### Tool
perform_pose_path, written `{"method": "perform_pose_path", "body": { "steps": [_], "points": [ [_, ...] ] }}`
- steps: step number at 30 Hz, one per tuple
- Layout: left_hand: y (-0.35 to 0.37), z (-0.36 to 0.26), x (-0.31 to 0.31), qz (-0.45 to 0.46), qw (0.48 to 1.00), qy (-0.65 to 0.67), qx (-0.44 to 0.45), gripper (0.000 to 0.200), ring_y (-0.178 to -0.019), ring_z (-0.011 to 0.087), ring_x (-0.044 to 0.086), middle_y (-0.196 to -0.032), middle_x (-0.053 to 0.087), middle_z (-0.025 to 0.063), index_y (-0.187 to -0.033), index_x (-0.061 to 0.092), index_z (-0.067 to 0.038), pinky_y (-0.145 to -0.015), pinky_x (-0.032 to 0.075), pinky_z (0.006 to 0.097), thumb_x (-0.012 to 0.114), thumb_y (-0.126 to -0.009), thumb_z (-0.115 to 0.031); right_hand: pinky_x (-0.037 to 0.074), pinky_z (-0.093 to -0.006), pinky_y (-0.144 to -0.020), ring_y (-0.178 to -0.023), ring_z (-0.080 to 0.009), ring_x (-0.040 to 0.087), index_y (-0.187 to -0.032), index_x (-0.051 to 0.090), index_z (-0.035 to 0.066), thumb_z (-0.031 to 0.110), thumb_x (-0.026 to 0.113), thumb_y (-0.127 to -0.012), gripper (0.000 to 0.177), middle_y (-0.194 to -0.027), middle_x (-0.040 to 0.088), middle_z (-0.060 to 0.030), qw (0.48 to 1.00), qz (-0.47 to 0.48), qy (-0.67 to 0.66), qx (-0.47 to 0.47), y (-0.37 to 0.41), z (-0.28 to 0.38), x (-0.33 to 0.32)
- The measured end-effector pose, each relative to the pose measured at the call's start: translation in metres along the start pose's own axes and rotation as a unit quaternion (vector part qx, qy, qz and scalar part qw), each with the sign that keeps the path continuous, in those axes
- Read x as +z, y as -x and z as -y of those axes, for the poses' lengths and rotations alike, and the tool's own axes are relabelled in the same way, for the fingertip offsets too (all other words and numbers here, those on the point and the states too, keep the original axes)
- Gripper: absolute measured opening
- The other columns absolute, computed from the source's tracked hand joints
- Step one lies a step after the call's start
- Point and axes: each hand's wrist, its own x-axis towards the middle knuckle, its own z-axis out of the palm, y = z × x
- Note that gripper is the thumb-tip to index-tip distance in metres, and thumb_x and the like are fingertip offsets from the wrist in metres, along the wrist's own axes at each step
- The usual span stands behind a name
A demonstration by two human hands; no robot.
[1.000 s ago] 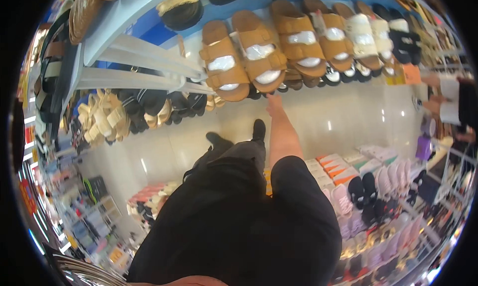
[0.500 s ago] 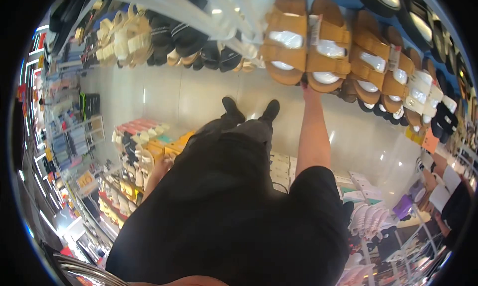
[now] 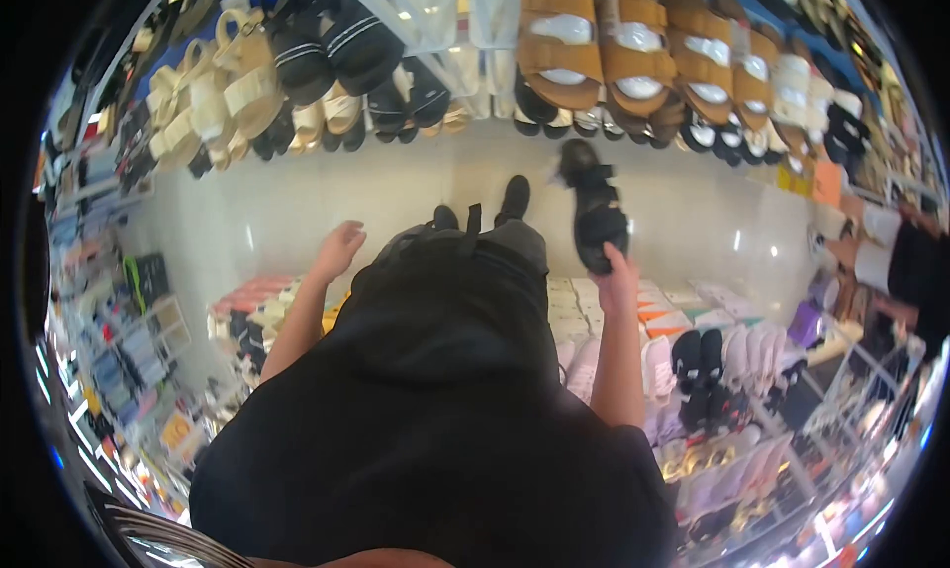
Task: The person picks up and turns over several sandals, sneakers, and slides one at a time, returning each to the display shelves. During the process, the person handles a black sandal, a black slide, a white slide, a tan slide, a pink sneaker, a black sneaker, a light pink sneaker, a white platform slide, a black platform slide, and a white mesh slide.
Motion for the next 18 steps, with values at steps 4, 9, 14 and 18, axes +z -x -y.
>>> {"method": "perform_pose_path", "body": {
  "steps": [4, 9, 14, 18],
  "points": [
    [-0.025, -0.051, -0.017, 0.045, 0.984, 0.135, 0.104, 0.039, -0.092, 0.0219, 0.055, -0.100, 0.057, 0.0136, -0.114, 0.048, -0.005, -0.079, 0.044, 0.0315, 0.050, -0.084, -0.028, 0.049, -0.0351, -0.071, -0.084, -0.0196, 0.058, -0.108, 0.047, -0.006, 0.010, 0.055, -0.077, 0.036, -0.096, 0.057, -0.0113, 0.993, 0.107, 0.046, 0.006, 0.080, -0.009, 0.044],
    [0.002, -0.123, -0.041, 0.284, 0.776, 0.539, 0.166, 0.050, -0.098, 0.0214, 0.053, -0.111, 0.051, 0.0138, -0.124, 0.036, -0.004, -0.084, 0.042, 0.0330, 0.038, -0.088, -0.039, 0.050, -0.0300, -0.068, -0.082, -0.0195, 0.060, -0.116, 0.041, -0.005, 0.024, 0.044, -0.084, 0.042, -0.100, 0.057, -0.0142, 0.974, 0.209, -0.001, -0.083, 0.131, -0.026, 0.128],
    [0.027, -0.122, -0.072, 0.288, 0.700, 0.648, 0.086, 0.051, -0.097, 0.0202, 0.054, -0.106, 0.055, 0.0106, -0.115, 0.045, -0.003, -0.083, 0.043, 0.0336, 0.028, -0.090, -0.044, 0.043, -0.0283, -0.039, -0.052, -0.0189, 0.055, -0.117, 0.042, 0.000, 0.052, 0.025, -0.087, 0.062, -0.083, 0.059, -0.0108, 0.924, 0.292, -0.243, 0.038, 0.135, -0.038, 0.174],
    [0.037, -0.093, -0.091, 0.256, 0.704, 0.662, 0.030, 0.053, -0.093, 0.0172, 0.056, -0.101, 0.058, 0.0081, -0.110, 0.050, -0.006, -0.078, 0.046, 0.0323, 0.029, -0.088, -0.050, 0.040, -0.0275, -0.034, -0.040, -0.0188, 0.047, -0.120, 0.039, -0.002, 0.061, 0.019, -0.084, 0.075, -0.074, 0.058, -0.0141, 0.948, 0.256, -0.186, 0.021, 0.143, -0.054, 0.190]
  ]
}}
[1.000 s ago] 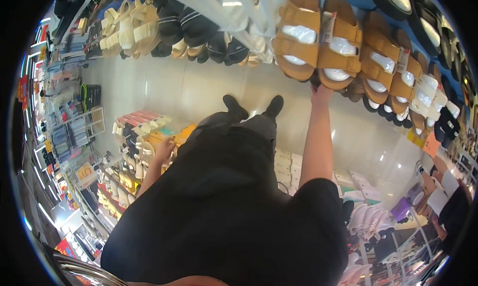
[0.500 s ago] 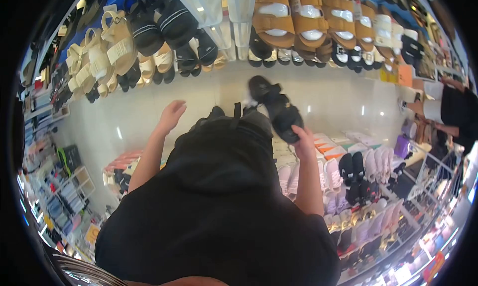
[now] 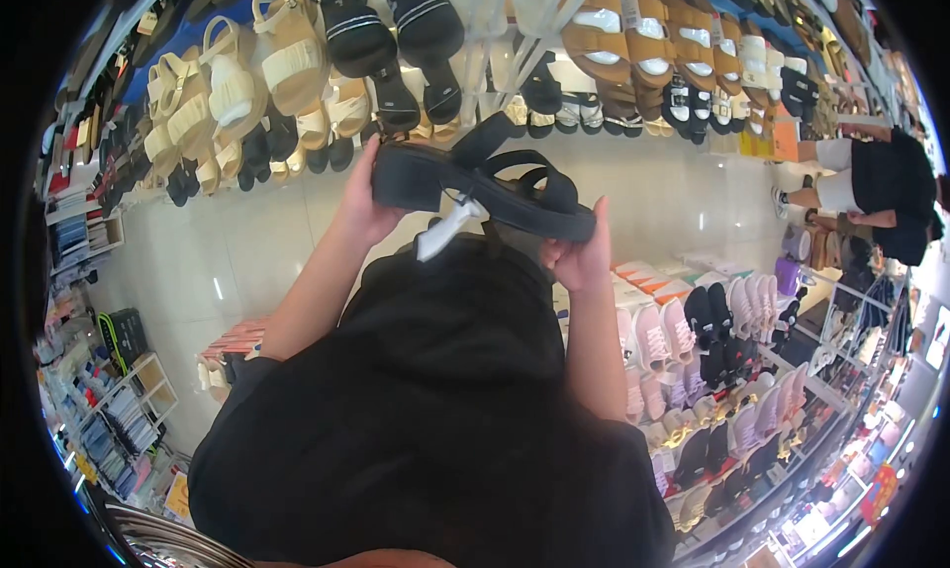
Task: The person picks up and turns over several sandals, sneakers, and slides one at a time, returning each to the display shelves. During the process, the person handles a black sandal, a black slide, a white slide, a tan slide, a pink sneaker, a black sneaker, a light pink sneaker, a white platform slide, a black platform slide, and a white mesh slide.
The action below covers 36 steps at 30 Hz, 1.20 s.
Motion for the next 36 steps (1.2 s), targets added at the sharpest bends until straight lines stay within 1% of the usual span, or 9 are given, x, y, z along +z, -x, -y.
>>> {"method": "perform_pose_path", "body": {
  "steps": [6, 12, 15, 18, 21, 24, 27, 32, 36],
  "points": [
    [0.025, 0.001, -0.043, 0.031, 0.996, 0.055, 0.062, 0.062, -0.091, 0.0172, 0.056, -0.100, 0.058, 0.0079, -0.112, 0.049, -0.004, -0.076, 0.046, 0.0306, 0.031, -0.084, -0.056, 0.042, -0.0292, -0.036, -0.041, -0.0207, 0.049, -0.116, 0.040, -0.003, 0.062, 0.015, -0.083, 0.077, -0.064, 0.056, -0.0139, 0.991, -0.058, 0.124, -0.002, 0.008, -0.021, 0.041],
    [0.046, -0.001, -0.064, -0.007, 0.994, 0.091, 0.062, 0.064, -0.096, 0.0204, 0.054, -0.103, 0.057, 0.0108, -0.110, 0.049, -0.002, -0.085, 0.042, 0.0346, 0.031, -0.084, -0.057, 0.044, -0.0339, -0.036, -0.050, -0.0237, 0.055, -0.117, 0.038, -0.005, 0.057, 0.020, -0.086, 0.072, -0.082, 0.058, -0.0158, 0.983, 0.012, 0.176, -0.054, 0.012, -0.029, 0.062],
    [0.051, 0.001, -0.064, -0.028, 0.994, 0.079, 0.063, 0.062, -0.098, 0.0219, 0.053, -0.103, 0.056, 0.0123, -0.110, 0.049, -0.002, -0.088, 0.040, 0.0363, 0.031, -0.085, -0.056, 0.051, -0.0318, -0.058, -0.077, -0.0198, 0.058, -0.121, 0.036, -0.003, 0.050, 0.037, -0.085, 0.065, -0.098, 0.055, -0.0134, 0.960, 0.093, 0.258, -0.061, 0.019, -0.027, 0.070],
    [0.058, -0.003, -0.052, -0.051, 0.996, 0.054, 0.039, 0.056, -0.098, 0.0211, 0.053, -0.103, 0.056, 0.0130, -0.111, 0.047, -0.002, -0.087, 0.042, 0.0361, 0.032, -0.086, -0.051, 0.046, -0.0301, -0.078, -0.095, -0.0206, 0.054, -0.122, 0.035, -0.004, 0.043, 0.047, -0.081, 0.064, -0.107, 0.051, -0.0155, 0.941, 0.070, 0.291, -0.160, 0.019, -0.034, 0.077],
    [0.061, -0.002, -0.055, -0.044, 0.998, -0.024, 0.026, 0.048, -0.096, 0.0192, 0.055, -0.103, 0.056, 0.0130, -0.112, 0.045, -0.003, -0.082, 0.045, 0.0339, 0.035, -0.088, -0.043, 0.038, -0.0302, -0.090, -0.104, -0.0210, 0.049, -0.123, 0.033, -0.005, 0.036, 0.051, -0.080, 0.062, -0.111, 0.048, -0.0167, 0.931, 0.075, 0.305, -0.186, 0.023, -0.026, 0.070],
    [0.065, -0.009, -0.046, 0.014, 0.997, -0.065, 0.035, 0.039, -0.093, 0.0169, 0.056, -0.103, 0.056, 0.0110, -0.114, 0.043, -0.003, -0.077, 0.048, 0.0306, 0.046, -0.085, -0.029, 0.039, -0.0311, -0.089, -0.104, -0.0211, 0.049, -0.124, 0.031, -0.005, 0.032, 0.052, -0.079, 0.062, -0.112, 0.047, -0.0167, 0.935, 0.075, 0.294, -0.182, 0.027, -0.019, 0.073],
    [0.064, -0.015, -0.033, 0.040, 0.990, -0.117, 0.064, 0.040, -0.094, 0.0165, 0.054, -0.103, 0.055, 0.0096, -0.115, 0.043, -0.003, -0.081, 0.045, 0.0298, 0.053, -0.080, -0.020, 0.037, -0.0331, -0.093, -0.109, -0.0225, 0.046, -0.125, 0.028, -0.005, 0.039, 0.052, -0.079, 0.068, -0.118, 0.043, -0.0177, 0.921, 0.053, 0.322, -0.213, 0.029, -0.016, 0.069],
    [0.061, -0.014, -0.031, 0.054, 0.969, -0.230, 0.069, 0.045, -0.096, 0.0152, 0.051, -0.104, 0.054, 0.0077, -0.117, 0.045, -0.005, -0.086, 0.040, 0.0285, 0.059, -0.074, -0.009, 0.034, -0.0345, -0.095, -0.112, -0.0228, 0.043, -0.124, 0.027, -0.005, 0.049, 0.039, -0.084, 0.068, -0.120, 0.041, -0.0169, 0.917, 0.025, 0.287, -0.275, 0.033, -0.028, 0.069],
    [0.058, -0.014, -0.037, 0.058, 0.963, -0.256, 0.056, 0.049, -0.096, 0.0155, 0.051, -0.105, 0.054, 0.0070, -0.117, 0.045, -0.006, -0.087, 0.039, 0.0285, 0.062, -0.072, -0.011, 0.034, -0.0342, -0.095, -0.112, -0.0224, 0.042, -0.124, 0.027, -0.005, 0.057, 0.030, -0.084, 0.074, -0.121, 0.041, -0.0161, 0.897, 0.049, 0.323, -0.299, 0.042, -0.033, 0.070]
  ]
}}
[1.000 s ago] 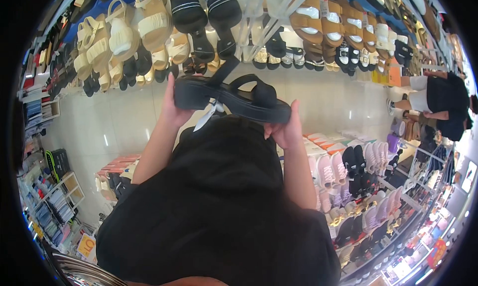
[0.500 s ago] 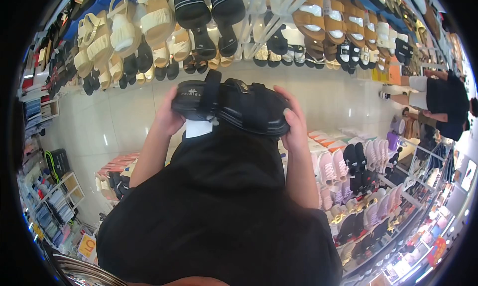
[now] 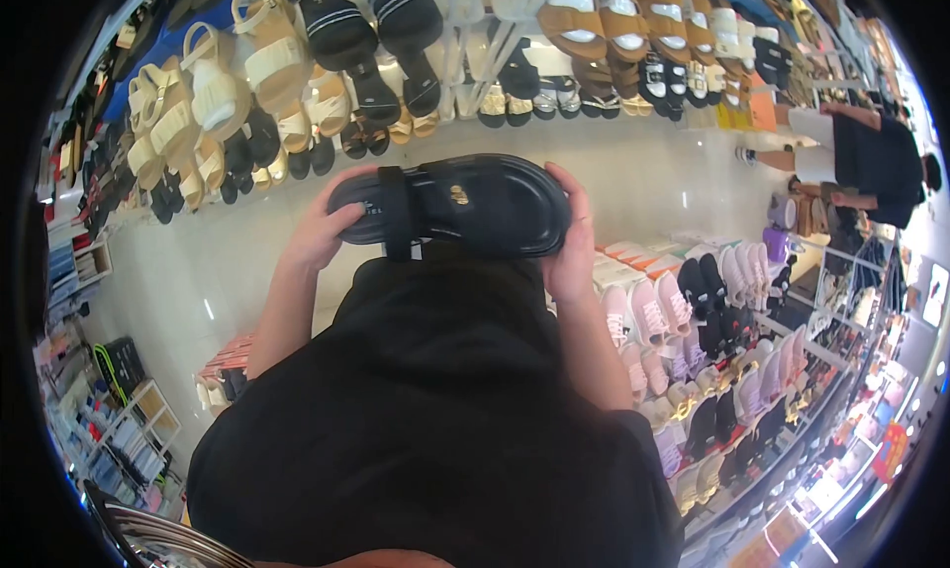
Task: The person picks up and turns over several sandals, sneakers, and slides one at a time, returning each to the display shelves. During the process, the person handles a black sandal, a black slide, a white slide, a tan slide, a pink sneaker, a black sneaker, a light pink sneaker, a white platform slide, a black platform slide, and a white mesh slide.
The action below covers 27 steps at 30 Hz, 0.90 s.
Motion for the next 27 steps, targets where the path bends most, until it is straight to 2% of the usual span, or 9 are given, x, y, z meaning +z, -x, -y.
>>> {"method": "perform_pose_path", "body": {
  "steps": [4, 10, 11, 14, 17, 20, 22, 26, 27],
  "points": [
    [0.007, 0.006, -0.006, 0.027, 0.999, -0.036, 0.020, 0.058, -0.097, 0.0165, 0.050, -0.108, 0.051, 0.0079, -0.122, 0.042, -0.005, -0.087, 0.038, 0.0279, 0.065, -0.069, -0.011, 0.035, -0.0295, -0.090, -0.105, -0.0191, 0.046, -0.124, 0.029, -0.004, 0.051, 0.048, -0.080, 0.073, -0.113, 0.046, -0.0140, 0.996, 0.005, 0.086, -0.034, 0.005, 0.007, 0.005],
    [0.027, -0.003, 0.006, 0.002, 0.992, -0.086, 0.092, 0.075, -0.099, 0.0176, 0.049, -0.109, 0.049, 0.0090, -0.127, 0.036, -0.004, -0.088, 0.037, 0.0284, 0.072, -0.061, -0.007, 0.033, -0.0295, -0.090, -0.104, -0.0190, 0.045, -0.121, 0.034, -0.005, 0.026, 0.055, -0.080, 0.055, -0.110, 0.048, -0.0127, 0.975, 0.030, 0.220, 0.025, 0.008, 0.015, -0.005],
    [0.029, -0.005, 0.009, -0.009, 0.991, -0.085, 0.105, 0.077, -0.100, 0.0177, 0.049, -0.109, 0.049, 0.0091, -0.127, 0.035, -0.004, -0.088, 0.037, 0.0286, 0.073, -0.059, -0.006, 0.040, -0.0280, -0.083, -0.098, -0.0175, 0.049, -0.118, 0.036, -0.002, 0.023, 0.056, -0.080, 0.049, -0.107, 0.049, -0.0117, 0.971, 0.031, 0.232, 0.042, 0.007, 0.010, -0.013],
    [0.036, -0.018, 0.019, -0.058, 0.935, -0.296, 0.185, 0.085, -0.103, 0.0189, 0.047, -0.109, 0.048, 0.0082, -0.129, 0.033, -0.005, -0.088, 0.036, 0.0303, 0.074, -0.054, -0.007, 0.045, -0.0244, -0.070, -0.090, -0.0153, 0.052, -0.115, 0.039, 0.000, 0.021, 0.056, -0.081, 0.043, -0.103, 0.050, -0.0108, 0.952, 0.020, 0.235, 0.196, 0.002, 0.018, -0.014],
    [0.041, -0.028, 0.026, -0.068, 0.884, -0.413, 0.211, 0.087, -0.102, 0.0220, 0.047, -0.106, 0.048, 0.0097, -0.128, 0.033, -0.006, -0.087, 0.037, 0.0314, 0.075, -0.051, -0.007, 0.047, -0.0214, -0.061, -0.084, -0.0133, 0.054, -0.113, 0.039, 0.002, 0.016, 0.057, -0.080, 0.041, -0.101, 0.050, -0.0107, 0.931, 0.053, 0.267, 0.244, -0.004, 0.010, -0.030],
    [0.043, -0.027, 0.032, -0.078, 0.847, -0.464, 0.246, 0.079, -0.102, 0.0269, 0.047, -0.107, 0.048, 0.0118, -0.121, 0.040, -0.007, -0.086, 0.038, 0.0340, 0.076, -0.051, -0.008, 0.047, -0.0253, -0.072, -0.091, -0.0154, 0.053, -0.113, 0.041, 0.002, 0.003, 0.061, -0.072, 0.045, -0.106, 0.050, -0.0108, 0.951, 0.070, 0.238, 0.183, -0.005, 0.000, -0.045],
    [0.039, -0.021, 0.028, -0.062, 0.807, -0.481, 0.336, 0.067, -0.105, 0.0316, 0.045, -0.111, 0.046, 0.0123, -0.112, 0.045, -0.009, -0.086, 0.039, 0.0390, 0.074, -0.051, -0.004, 0.045, -0.0278, -0.079, -0.098, -0.0178, 0.051, -0.111, 0.045, 0.002, -0.002, 0.064, -0.065, 0.049, -0.112, 0.049, -0.0112, 0.953, 0.084, 0.282, 0.078, -0.010, 0.003, -0.039],
    [0.028, -0.006, 0.024, -0.097, 0.705, -0.517, 0.476, 0.055, -0.111, 0.0393, 0.039, -0.116, 0.042, 0.0139, -0.099, 0.050, -0.014, -0.087, 0.038, 0.0458, 0.070, -0.050, 0.004, 0.040, -0.0309, -0.089, -0.110, -0.0231, 0.046, -0.106, 0.051, 0.003, -0.008, 0.065, -0.057, 0.052, -0.122, 0.045, -0.0120, 0.917, 0.063, 0.392, -0.044, -0.016, 0.010, -0.021],
    [0.028, -0.003, 0.026, -0.107, 0.718, -0.509, 0.463, 0.054, -0.114, 0.0453, 0.033, -0.120, 0.038, 0.0174, -0.095, 0.050, -0.019, -0.090, 0.034, 0.0492, 0.067, -0.051, 0.007, 0.040, -0.0313, -0.088, -0.110, -0.0246, 0.046, -0.105, 0.052, 0.004, -0.008, 0.065, -0.057, 0.051, -0.122, 0.044, -0.0133, 0.907, 0.058, 0.412, -0.073, -0.017, 0.011, -0.019]
  ]
}}
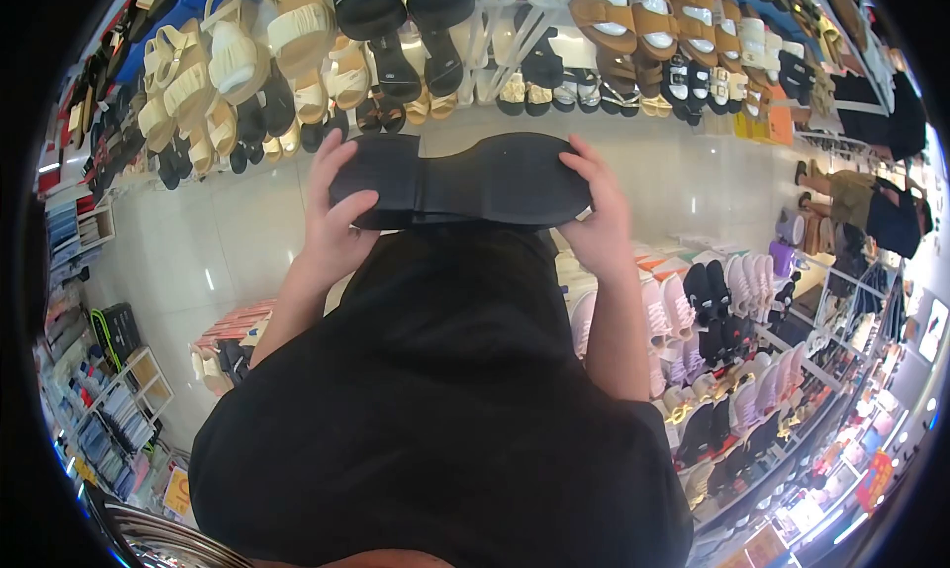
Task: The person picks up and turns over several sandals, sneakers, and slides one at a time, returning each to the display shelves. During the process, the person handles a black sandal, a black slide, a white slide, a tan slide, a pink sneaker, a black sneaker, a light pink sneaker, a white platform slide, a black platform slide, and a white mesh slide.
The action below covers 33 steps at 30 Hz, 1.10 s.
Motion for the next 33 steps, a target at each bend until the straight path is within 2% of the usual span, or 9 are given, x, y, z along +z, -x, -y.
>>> {"method": "perform_pose_path", "body": {
  "steps": [5, 12, 19, 21, 22, 25, 28, 31, 33],
  "points": [
    [0.004, 0.008, 0.023, -0.074, 0.997, 0.002, 0.032, 0.049, -0.116, 0.0473, 0.030, -0.125, 0.029, 0.0216, -0.091, 0.049, -0.019, -0.094, 0.030, 0.0489, 0.063, -0.054, 0.010, 0.038, -0.0336, -0.090, -0.110, -0.0287, 0.045, -0.107, 0.050, 0.003, -0.004, 0.064, -0.063, 0.048, -0.124, 0.040, -0.0195, 0.991, -0.069, 0.055, -0.105, -0.006, -0.013, -0.003],
    [-0.023, -0.001, 0.065, -0.076, 0.996, -0.007, 0.048, 0.049, -0.116, 0.0458, 0.031, -0.128, 0.024, 0.0257, -0.095, 0.049, -0.017, -0.094, 0.033, 0.0444, 0.061, -0.058, 0.012, 0.038, -0.0349, -0.090, -0.108, -0.0307, 0.047, -0.102, 0.054, 0.003, -0.003, 0.065, -0.062, 0.042, -0.120, 0.044, -0.0199, 0.974, -0.142, 0.114, -0.131, -0.009, -0.045, -0.034],
    [-0.068, -0.005, 0.135, 0.033, 0.995, 0.040, -0.086, 0.065, -0.116, 0.0392, 0.035, -0.130, 0.024, 0.0239, -0.114, 0.044, -0.012, -0.091, 0.037, 0.0377, 0.066, -0.056, 0.008, 0.046, -0.0314, -0.075, -0.094, -0.0268, 0.055, -0.097, 0.057, 0.002, -0.004, 0.068, -0.059, 0.040, -0.104, 0.054, -0.0183, 0.987, -0.067, 0.118, -0.087, -0.034, -0.102, -0.106],
    [-0.080, -0.006, 0.163, 0.089, 0.978, 0.065, -0.179, 0.070, -0.116, 0.0370, 0.036, -0.131, 0.024, 0.0214, -0.120, 0.041, -0.009, -0.089, 0.038, 0.0359, 0.068, -0.057, 0.005, 0.046, -0.0303, -0.066, -0.079, -0.0238, 0.057, -0.093, 0.056, 0.001, 0.004, 0.068, -0.063, 0.032, -0.090, 0.058, -0.0158, 0.996, -0.007, 0.092, 0.001, -0.043, -0.122, -0.134],
    [-0.089, -0.011, 0.176, 0.113, 0.974, 0.012, -0.195, 0.068, -0.110, 0.0315, 0.044, -0.126, 0.035, 0.0195, -0.126, 0.034, -0.005, -0.087, 0.040, 0.0333, 0.066, -0.066, -0.001, 0.046, -0.0298, -0.061, -0.071, -0.0223, 0.058, -0.092, 0.056, 0.000, 0.008, 0.068, -0.066, 0.030, -0.083, 0.059, -0.0146, 0.996, 0.026, 0.078, 0.047, -0.046, -0.134, -0.147],
    [-0.094, -0.006, 0.219, 0.122, 0.899, 0.173, -0.384, 0.056, -0.101, 0.0293, 0.051, -0.113, 0.048, 0.0192, -0.126, 0.033, -0.004, -0.084, 0.041, 0.0327, 0.059, -0.077, -0.010, 0.039, -0.0264, -0.045, -0.047, -0.0151, 0.050, -0.083, 0.056, 0.000, 0.024, 0.064, -0.074, 0.027, -0.063, 0.056, -0.0072, 0.976, 0.115, 0.014, 0.187, -0.058, -0.182, -0.174],
    [-0.074, 0.023, 0.254, 0.137, 0.888, 0.137, -0.418, 0.035, -0.086, 0.0256, 0.057, -0.093, 0.058, 0.0170, -0.111, 0.048, 0.000, -0.075, 0.043, 0.0307, 0.049, -0.084, -0.023, 0.030, -0.0227, -0.036, -0.039, -0.0092, 0.042, -0.076, 0.053, 0.002, 0.033, 0.060, -0.078, 0.032, -0.055, 0.050, -0.0018, 0.919, 0.125, -0.171, 0.332, -0.066, -0.248, -0.184],
    [-0.059, 0.023, 0.251, 0.184, 0.870, -0.008, -0.458, 0.034, -0.081, 0.0245, 0.057, -0.080, 0.061, 0.0145, -0.088, 0.060, 0.001, -0.074, 0.042, 0.0318, 0.041, -0.087, -0.027, 0.024, -0.0206, -0.031, -0.035, -0.0054, 0.033, -0.072, 0.049, 0.005, 0.032, 0.056, -0.081, 0.029, -0.051, 0.044, 0.0016, 0.862, 0.075, -0.280, 0.416, -0.072, -0.300, -0.178],
    [-0.032, 0.018, 0.241, 0.131, 0.874, -0.028, -0.467, 0.036, -0.070, 0.0240, 0.058, -0.072, 0.059, 0.0155, -0.076, 0.059, 0.002, -0.065, 0.043, 0.0312, 0.045, -0.086, -0.029, 0.025, -0.0211, -0.031, -0.034, -0.0074, 0.035, -0.074, 0.048, 0.003, 0.033, 0.057, -0.080, 0.031, -0.051, 0.045, -0.0003, 0.852, 0.039, -0.300, 0.428, -0.080, -0.331, -0.169]
  ]
}}
